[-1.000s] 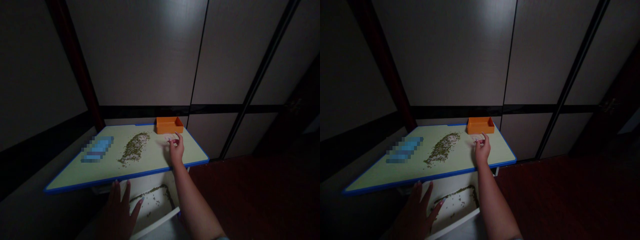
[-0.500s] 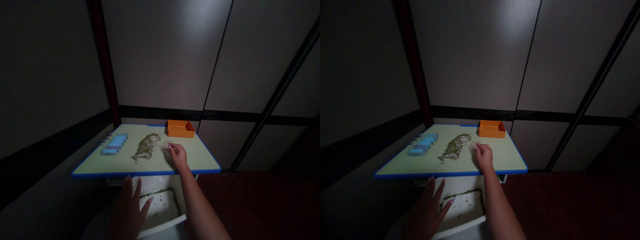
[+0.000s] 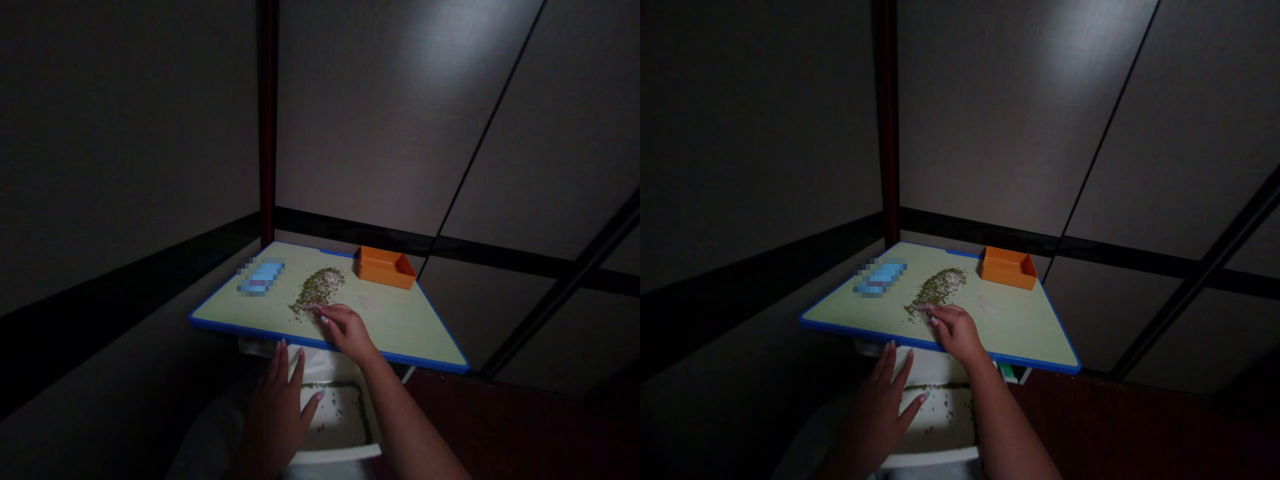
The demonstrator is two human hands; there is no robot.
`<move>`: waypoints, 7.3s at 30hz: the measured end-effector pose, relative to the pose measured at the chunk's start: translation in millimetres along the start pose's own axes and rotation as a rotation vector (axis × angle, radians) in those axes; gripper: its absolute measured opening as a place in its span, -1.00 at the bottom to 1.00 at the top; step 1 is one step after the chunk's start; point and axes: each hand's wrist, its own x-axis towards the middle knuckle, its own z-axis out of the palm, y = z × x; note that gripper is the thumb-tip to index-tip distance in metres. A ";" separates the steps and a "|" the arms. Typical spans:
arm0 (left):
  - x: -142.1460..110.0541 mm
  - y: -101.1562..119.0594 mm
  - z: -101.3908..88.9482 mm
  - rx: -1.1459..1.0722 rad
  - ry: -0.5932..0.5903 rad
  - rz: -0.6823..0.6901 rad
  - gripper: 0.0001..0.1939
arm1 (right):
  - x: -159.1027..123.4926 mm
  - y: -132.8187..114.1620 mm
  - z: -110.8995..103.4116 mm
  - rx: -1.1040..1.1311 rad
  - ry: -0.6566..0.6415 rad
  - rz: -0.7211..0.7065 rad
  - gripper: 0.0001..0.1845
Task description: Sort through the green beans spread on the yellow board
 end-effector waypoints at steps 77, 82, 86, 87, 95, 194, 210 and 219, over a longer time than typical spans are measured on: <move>2.3 8.7 -24.0 -0.009 -0.200 -0.054 -0.31 | -5.0 -14.7 6.3 -0.420 -0.213 0.111 -0.51; 2.4 7.7 -23.2 -0.010 -0.187 -0.043 -0.30 | -6.5 -6.2 -3.0 -0.422 -0.149 0.159 -0.50; 2.5 7.1 -21.9 -0.014 -0.177 -0.043 -0.31 | -8.2 2.2 -6.0 -0.384 -0.069 0.154 -0.52; 2.5 7.1 -21.6 -0.015 -0.174 -0.042 -0.31 | -8.5 3.9 -6.4 -0.367 -0.049 0.147 -0.52; 2.6 7.3 -23.0 -0.011 -0.142 -0.022 -0.32 | -6.8 13.5 -12.0 -0.297 0.119 0.258 -0.55; 4.0 5.3 -20.9 -0.011 -0.154 -0.008 -0.32 | -7.6 41.3 -22.5 -0.032 0.312 0.378 -0.47; 4.6 4.2 -18.1 0.040 -0.097 0.021 -0.32 | -12.4 37.8 -39.8 -0.291 0.341 0.651 -0.52; 4.7 5.8 -19.2 0.048 -0.122 0.010 -0.31 | -10.6 28.2 -41.7 -0.437 0.120 0.646 -0.57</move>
